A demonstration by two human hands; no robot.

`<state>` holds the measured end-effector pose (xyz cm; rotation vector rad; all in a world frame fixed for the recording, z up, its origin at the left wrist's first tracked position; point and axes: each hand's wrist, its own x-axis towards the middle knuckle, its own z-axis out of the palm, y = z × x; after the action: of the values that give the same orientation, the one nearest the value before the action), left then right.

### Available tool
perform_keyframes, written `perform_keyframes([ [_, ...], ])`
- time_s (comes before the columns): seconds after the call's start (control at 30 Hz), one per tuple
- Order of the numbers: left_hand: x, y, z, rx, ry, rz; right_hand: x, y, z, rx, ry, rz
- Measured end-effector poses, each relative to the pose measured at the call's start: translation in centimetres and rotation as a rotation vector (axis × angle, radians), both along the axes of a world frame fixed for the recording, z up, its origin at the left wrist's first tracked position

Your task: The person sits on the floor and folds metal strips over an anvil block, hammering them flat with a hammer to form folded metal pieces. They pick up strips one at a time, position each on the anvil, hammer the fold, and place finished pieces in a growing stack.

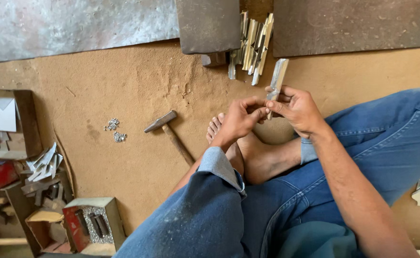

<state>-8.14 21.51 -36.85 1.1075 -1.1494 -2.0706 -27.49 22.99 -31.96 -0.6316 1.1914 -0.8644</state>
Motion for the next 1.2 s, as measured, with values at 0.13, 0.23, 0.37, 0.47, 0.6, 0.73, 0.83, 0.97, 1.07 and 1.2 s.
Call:
perform_keyframes([
  [0.13,0.1,0.5,-1.1,0.212,0.169,0.080,-1.1,0.0,-1.0,-0.011,0.013,0.078],
  [0.23,0.0,0.4,-0.8,0.118,0.042,0.100,-1.9,-0.1,-1.3,-0.003,0.113,0.082],
  [0.37,0.4,-0.9,0.5,-0.066,-0.129,0.169,-2.1,-0.4,-1.4,-0.013,0.249,0.084],
  [0.47,0.9,-1.7,1.4,-0.449,-0.497,0.171,-1.9,-0.6,-1.2,0.028,0.207,0.036],
  [0.6,0.4,-1.3,1.4,-0.283,-0.291,0.041,-1.5,-0.6,-1.0,-0.007,0.122,0.005],
  [0.73,-0.4,-0.1,0.2,0.081,0.082,-0.007,-1.5,-0.3,-1.0,-0.006,0.019,0.042],
  [0.83,-0.3,0.4,-0.5,0.178,0.163,0.038,-1.8,-0.2,-1.1,0.000,-0.015,0.048],
  [0.97,0.2,0.0,-0.7,0.097,0.013,0.062,-2.1,-0.6,-1.0,-0.038,0.092,0.067],
  [1.07,0.3,-0.5,-0.7,-0.002,-0.070,0.094,-2.2,-0.9,-0.7,-0.021,0.129,0.041],
  [1.2,-0.2,-0.5,-1.0,0.012,-0.041,0.093,-1.5,-0.7,-0.8,0.003,0.067,-0.033],
])
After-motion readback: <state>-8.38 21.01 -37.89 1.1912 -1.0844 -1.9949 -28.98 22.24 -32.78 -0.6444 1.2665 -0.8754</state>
